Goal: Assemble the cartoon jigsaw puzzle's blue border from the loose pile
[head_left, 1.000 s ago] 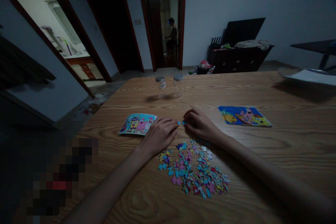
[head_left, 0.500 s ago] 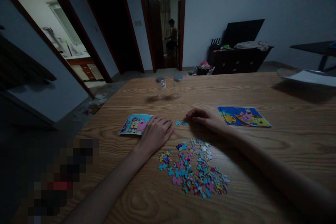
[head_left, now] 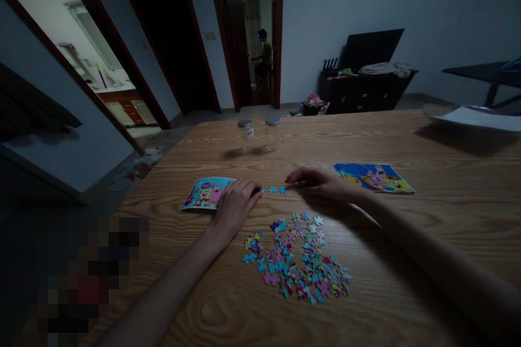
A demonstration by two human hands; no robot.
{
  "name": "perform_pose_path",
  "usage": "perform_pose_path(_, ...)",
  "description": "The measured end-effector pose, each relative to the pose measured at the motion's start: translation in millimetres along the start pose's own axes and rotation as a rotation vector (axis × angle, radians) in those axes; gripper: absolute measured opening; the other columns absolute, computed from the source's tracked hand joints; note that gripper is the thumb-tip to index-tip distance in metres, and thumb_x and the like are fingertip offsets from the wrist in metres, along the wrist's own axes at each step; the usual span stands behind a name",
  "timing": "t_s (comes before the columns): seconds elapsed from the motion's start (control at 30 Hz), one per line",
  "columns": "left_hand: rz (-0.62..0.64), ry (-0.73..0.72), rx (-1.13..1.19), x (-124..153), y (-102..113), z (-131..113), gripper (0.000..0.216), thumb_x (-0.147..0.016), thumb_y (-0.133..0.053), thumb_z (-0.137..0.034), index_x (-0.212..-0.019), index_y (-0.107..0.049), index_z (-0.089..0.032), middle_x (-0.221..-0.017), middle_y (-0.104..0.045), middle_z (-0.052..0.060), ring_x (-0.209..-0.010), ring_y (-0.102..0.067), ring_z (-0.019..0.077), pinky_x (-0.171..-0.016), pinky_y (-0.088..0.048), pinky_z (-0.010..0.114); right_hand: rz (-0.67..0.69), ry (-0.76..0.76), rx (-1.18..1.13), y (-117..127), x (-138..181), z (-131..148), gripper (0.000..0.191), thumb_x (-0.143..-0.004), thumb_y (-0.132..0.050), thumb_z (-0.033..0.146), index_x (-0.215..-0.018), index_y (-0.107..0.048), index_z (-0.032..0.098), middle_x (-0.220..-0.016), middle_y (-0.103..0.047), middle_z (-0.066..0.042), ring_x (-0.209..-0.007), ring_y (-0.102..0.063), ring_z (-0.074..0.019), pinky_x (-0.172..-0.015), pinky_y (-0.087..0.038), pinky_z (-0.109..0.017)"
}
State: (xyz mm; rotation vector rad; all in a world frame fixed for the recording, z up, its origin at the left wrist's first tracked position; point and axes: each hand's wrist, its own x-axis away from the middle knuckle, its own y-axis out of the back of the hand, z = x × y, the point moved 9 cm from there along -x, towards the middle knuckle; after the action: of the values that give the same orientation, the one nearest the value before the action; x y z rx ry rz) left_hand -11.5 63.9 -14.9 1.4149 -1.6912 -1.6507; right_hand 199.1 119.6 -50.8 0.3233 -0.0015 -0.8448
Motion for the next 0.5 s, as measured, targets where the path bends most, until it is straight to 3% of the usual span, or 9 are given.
perform_pose_path(0.33, -0.045, 0.015, -0.034, -1.2, 1.8, 2.2, 0.009, -0.099, -0.069, -0.024, -0.107, -0.072, -0.022, -0.110, -0.075, 0.004, -0.104, -0.065, 0.0244, -0.093, -0.047, 0.040, -0.117, -0.025, 0.041, 4.8, 0.7, 2.3, 0.032, -0.081, -0.084, 0.039, -0.107, -0.075, 0.024, -0.117, -0.075, -0.008, -0.111, -0.068, -0.0243, -0.102, -0.053, -0.045)
perform_pose_path(0.5, -0.035, -0.015, -0.061, -0.7, 3.4, 0.8, 0.010, -0.102, -0.065, -0.025, -0.108, -0.072, -0.022, -0.111, -0.075, 0.005, -0.105, -0.065, 0.0246, -0.095, -0.045, 0.041, -0.330, -0.116, -0.132, 19.9, 9.1, -7.3, 0.034, -0.076, -0.087, 0.038, -0.104, -0.074, 0.023, -0.116, -0.075, -0.007, -0.105, -0.068, -0.0235, -0.098, -0.055, -0.042)
